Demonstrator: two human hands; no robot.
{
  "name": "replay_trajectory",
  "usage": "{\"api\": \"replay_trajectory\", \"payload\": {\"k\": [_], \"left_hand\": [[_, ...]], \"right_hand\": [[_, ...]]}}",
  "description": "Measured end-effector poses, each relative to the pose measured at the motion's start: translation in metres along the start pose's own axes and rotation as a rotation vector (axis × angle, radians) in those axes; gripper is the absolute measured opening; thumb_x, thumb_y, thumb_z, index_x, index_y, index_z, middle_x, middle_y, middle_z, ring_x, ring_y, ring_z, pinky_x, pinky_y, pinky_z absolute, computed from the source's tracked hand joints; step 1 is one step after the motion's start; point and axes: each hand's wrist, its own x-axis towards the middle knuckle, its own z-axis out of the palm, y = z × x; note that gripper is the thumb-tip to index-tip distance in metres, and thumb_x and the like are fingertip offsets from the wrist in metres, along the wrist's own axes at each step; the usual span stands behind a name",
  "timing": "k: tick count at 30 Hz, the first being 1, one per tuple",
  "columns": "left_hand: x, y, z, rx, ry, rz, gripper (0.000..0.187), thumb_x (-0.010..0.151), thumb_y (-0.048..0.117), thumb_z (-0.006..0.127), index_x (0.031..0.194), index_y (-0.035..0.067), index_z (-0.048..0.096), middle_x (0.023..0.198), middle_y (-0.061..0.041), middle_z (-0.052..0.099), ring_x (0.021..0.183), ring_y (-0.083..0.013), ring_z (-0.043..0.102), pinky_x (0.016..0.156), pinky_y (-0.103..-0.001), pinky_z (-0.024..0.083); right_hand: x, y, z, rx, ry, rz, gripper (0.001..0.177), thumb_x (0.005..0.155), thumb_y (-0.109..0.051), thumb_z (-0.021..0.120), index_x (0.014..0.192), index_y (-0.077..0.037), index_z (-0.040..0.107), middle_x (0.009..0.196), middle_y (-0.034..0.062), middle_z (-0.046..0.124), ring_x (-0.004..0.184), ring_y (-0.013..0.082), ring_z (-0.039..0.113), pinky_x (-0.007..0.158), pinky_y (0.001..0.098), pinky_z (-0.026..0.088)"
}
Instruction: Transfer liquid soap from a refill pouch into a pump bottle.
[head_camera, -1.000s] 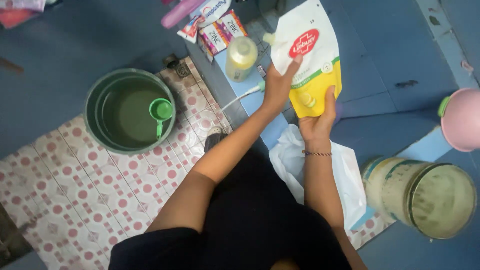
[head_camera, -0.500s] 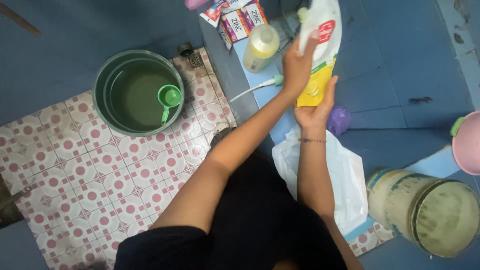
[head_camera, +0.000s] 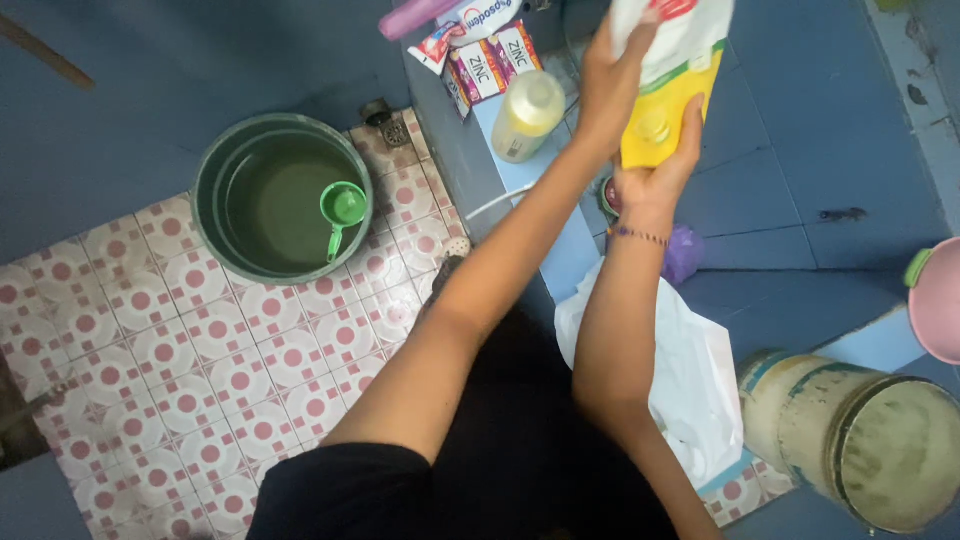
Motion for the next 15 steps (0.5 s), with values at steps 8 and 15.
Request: {"api": "replay_trajectory", "payload": {"k": [8, 15], "left_hand": [[-0.05, 0.038, -0.014, -0.204, 0.156, -0.253, 0.06, 0.104, 0.043, 0.064, 0.136, -0.008, 0.061, 0.128, -0.013, 0.067, 0.113, -0.017, 0.062, 0.097, -0.031, 0.05], [-0.061, 0.021, -0.024, -0.486, 0.128, -0.423, 0.059, 0.103, 0.039, 0.064, 0.14, -0.005, 0.054, 0.132, -0.014, 0.065, 0.118, -0.024, 0.064, 0.101, -0.038, 0.051]], "right_hand": [[-0.03, -0.03, 0.005, -0.257, 0.089, -0.129, 0.055, 0.103, -0.038, 0.063, 0.142, -0.001, 0.054, 0.139, 0.0134, 0.064, 0.126, 0.028, 0.066, 0.107, 0.0431, 0.058], [-0.047, -0.046, 0.026, -0.452, 0.177, -0.241, 0.052, 0.104, -0.03, 0.063, 0.143, 0.002, 0.05, 0.138, 0.0179, 0.062, 0.124, 0.0274, 0.066, 0.102, 0.0408, 0.059]]}}
